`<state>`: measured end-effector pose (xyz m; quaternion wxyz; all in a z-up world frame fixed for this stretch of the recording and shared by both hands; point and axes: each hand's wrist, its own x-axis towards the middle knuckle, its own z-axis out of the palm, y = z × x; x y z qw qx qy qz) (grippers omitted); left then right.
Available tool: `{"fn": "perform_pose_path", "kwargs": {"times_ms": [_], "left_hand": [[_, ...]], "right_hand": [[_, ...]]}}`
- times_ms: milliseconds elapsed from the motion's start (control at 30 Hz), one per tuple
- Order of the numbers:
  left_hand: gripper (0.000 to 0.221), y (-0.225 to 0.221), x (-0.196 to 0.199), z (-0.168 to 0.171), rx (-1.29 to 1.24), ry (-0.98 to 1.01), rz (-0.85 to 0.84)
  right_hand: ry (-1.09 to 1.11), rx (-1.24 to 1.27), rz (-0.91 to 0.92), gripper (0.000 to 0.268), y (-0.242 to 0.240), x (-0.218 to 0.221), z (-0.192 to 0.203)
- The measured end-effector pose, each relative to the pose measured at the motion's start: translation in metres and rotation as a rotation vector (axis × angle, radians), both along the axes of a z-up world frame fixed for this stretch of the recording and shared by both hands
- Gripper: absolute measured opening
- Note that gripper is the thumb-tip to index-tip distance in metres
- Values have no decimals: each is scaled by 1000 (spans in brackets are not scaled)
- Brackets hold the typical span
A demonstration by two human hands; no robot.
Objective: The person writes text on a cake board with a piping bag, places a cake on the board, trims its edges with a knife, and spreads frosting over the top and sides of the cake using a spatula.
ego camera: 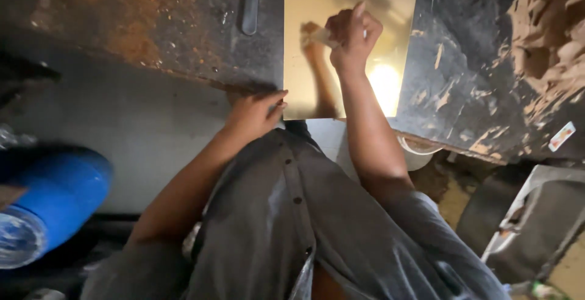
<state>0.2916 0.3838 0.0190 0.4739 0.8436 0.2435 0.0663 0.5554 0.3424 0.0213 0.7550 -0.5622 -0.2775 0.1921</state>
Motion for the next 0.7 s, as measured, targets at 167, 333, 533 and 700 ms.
{"fn": "perform_pose_path", "kwargs": {"times_ms": [167, 333, 533, 700], "left_hand": [[33, 10, -6, 2, -83, -9, 57], [31, 16, -7, -8, -79, -158, 80], [29, 25, -1, -10, -198, -125, 117], [28, 34, 2, -2, -162, -68, 99]], "right_hand": [[-60, 26, -171, 55, 19, 70, -18], [-1133, -386, -243, 37, -40, 82, -68], [-515, -514, 140, 26, -157, -16, -92], [-67, -97, -338, 29, -143, 84, -58]]}}
